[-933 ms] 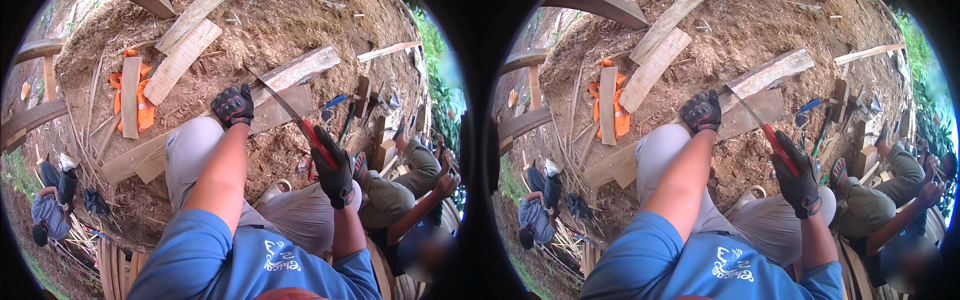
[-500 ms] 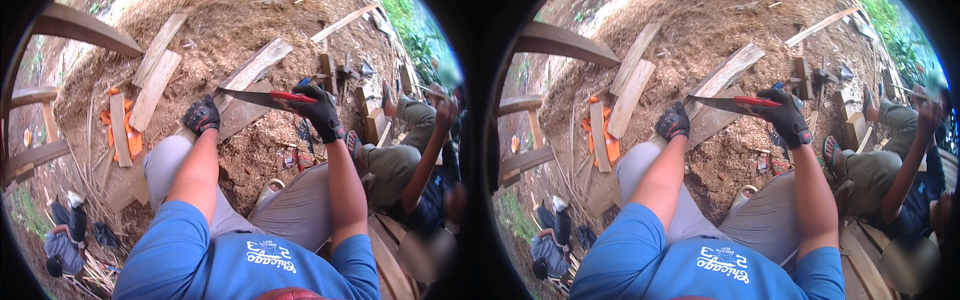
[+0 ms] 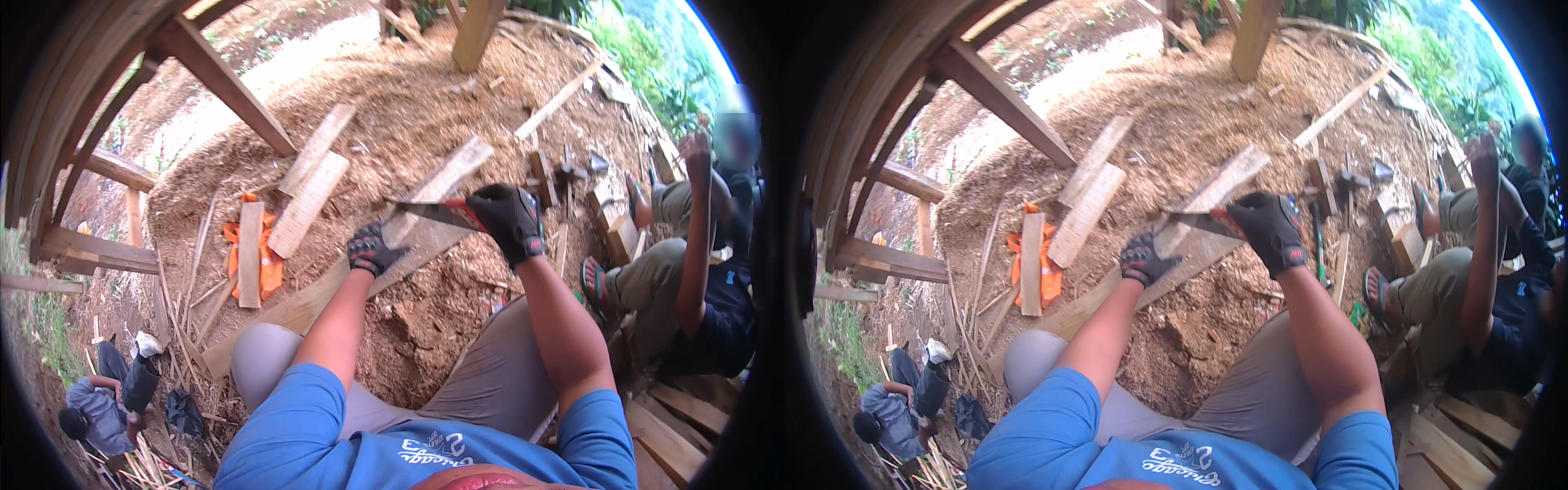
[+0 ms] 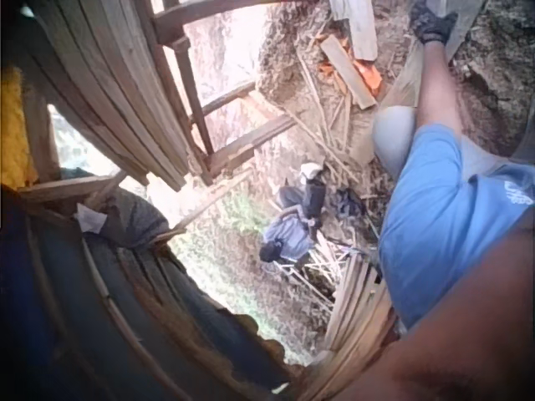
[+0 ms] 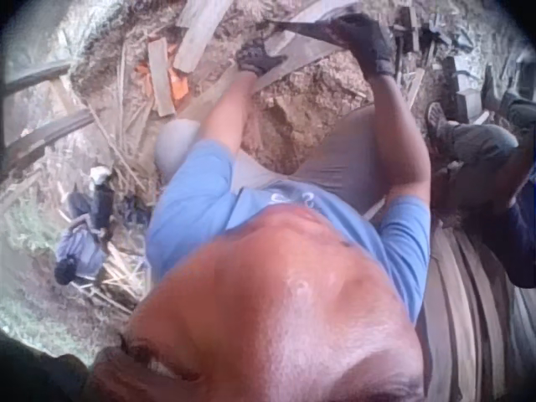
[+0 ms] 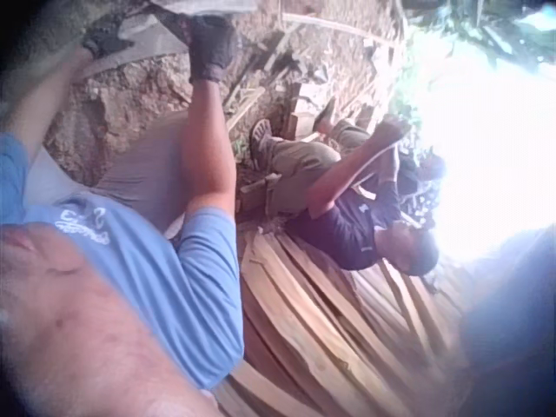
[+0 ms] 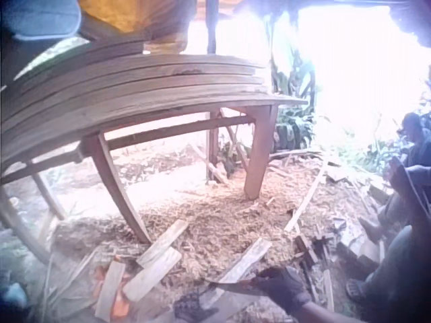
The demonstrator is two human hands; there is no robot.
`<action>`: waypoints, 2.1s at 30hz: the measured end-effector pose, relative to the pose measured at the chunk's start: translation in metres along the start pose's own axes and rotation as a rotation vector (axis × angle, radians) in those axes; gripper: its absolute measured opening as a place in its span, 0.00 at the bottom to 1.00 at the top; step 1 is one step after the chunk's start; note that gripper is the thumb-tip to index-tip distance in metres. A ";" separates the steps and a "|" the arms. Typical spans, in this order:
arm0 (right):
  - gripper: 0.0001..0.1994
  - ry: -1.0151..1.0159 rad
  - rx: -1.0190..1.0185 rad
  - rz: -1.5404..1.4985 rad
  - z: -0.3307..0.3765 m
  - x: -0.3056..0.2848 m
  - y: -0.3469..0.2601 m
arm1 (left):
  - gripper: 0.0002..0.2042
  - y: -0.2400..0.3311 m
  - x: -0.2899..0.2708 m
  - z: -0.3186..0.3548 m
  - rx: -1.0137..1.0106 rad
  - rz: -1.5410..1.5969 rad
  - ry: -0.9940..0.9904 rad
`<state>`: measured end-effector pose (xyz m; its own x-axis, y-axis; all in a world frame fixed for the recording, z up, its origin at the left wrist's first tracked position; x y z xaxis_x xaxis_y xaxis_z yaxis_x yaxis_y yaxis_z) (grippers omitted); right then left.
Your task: The person sits on the ground and uses a hand saw to cut a piece of wood. They hold the wood with one hand and saw with the other, then set the saw aside and pick up a piece of wood.
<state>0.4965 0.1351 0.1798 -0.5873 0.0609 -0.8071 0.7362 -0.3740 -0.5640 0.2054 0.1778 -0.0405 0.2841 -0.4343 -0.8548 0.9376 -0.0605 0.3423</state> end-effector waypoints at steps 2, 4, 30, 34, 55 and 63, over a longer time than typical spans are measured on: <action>0.17 0.045 -0.164 0.084 0.020 -0.011 -0.046 | 0.59 -0.016 -0.012 0.002 0.093 0.027 -0.060; 0.14 0.134 -0.299 0.095 0.041 -0.029 -0.070 | 0.56 -0.004 -0.048 0.001 0.075 0.049 -0.046; 0.23 0.281 0.489 -0.389 -0.078 0.001 0.232 | 0.15 -0.163 -0.171 -0.012 0.215 0.048 -0.197; 0.28 0.143 0.562 0.616 -0.066 -0.027 0.246 | 0.13 -0.104 -0.125 0.001 0.355 0.045 -0.371; 0.20 -0.298 0.370 -0.411 -0.088 0.103 0.226 | 0.20 -0.031 -0.209 0.031 0.247 0.315 -0.134; 0.31 -0.575 0.502 -0.145 -0.093 0.148 0.209 | 0.30 -0.338 -0.067 0.108 -0.487 0.159 0.196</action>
<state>0.5947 0.1522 -0.0740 -0.8494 -0.2971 -0.4362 0.4786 -0.7819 -0.3995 -0.1518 0.1299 -0.0568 0.4183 -0.2260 -0.8797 0.8511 0.4358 0.2927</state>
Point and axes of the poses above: each hand's wrist, its own z-axis away from the middle knuckle, its own x-axis out of the palm, y = z × x, the point moved 9 cm from there along -z, towards the middle knuckle, and after that the axes turned 11 degrees about z, right-handed, at the moved point
